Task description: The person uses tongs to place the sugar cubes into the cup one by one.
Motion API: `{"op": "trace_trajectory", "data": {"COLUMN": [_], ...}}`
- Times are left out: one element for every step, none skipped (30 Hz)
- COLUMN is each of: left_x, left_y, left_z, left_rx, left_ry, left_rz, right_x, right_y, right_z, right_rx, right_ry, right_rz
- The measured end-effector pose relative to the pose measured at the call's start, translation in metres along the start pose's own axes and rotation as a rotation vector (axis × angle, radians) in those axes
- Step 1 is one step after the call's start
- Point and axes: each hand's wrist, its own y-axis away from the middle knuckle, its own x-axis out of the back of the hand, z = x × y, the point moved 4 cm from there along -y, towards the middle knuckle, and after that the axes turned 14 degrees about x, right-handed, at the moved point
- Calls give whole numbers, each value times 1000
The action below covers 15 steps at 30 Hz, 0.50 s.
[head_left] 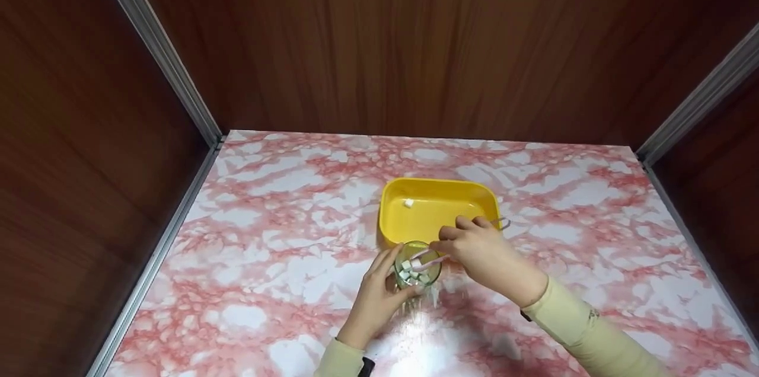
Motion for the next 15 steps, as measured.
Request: {"op": "trace_trajectory", "data": {"left_x": [0, 0, 0, 0, 0, 0, 0, 1, 1, 1, 1, 1, 1, 1, 1], "left_y": [0, 0, 0, 0, 0, 0, 0, 0, 0, 0, 0, 0, 0, 0, 1], "left_z": [0, 0, 0, 0, 0, 0, 0, 0, 0, 0, 0, 0, 0, 0, 0], "left_rx": [-1, -3, -5, -9, -12, -14, -15, -15, -14, -12, -9, -7, -6, -6, -5], "left_ry": [-4, -6, -7, -13, -22, -33, -40, -52, -61, -70, -71, -67, -58, -52, -45], "left_rz": [1, 1, 2, 5, 9, 14, 17, 22, 27, 31, 32, 30, 27, 24, 20], "right_x": [-1, -2, -3, -4, -5, -5, -6, -6, -6, -6, -7, -7, -7, -7, -7], "right_y": [0, 0, 0, 0, 0, 0, 0, 0, 0, 0, 0, 0, 0, 0, -1], "right_z": [-1, -1, -2, -2, -2, -2, -3, -3, -3, -3, -4, -4, -4, -4, -5], "right_rx": [3, 3, 4, 3, 2, 2, 2, 1, 1, 2, 3, 4, 5, 7, 9], "right_ry": [0, -1, -2, -2, -4, -6, -8, -10, -13, -14, -16, -15, -12, -9, -8], "right_rz": [-6, -13, -20, -26, -31, -37, -40, -40, -40, -38, -33, -30, -23, -17, -13]}}
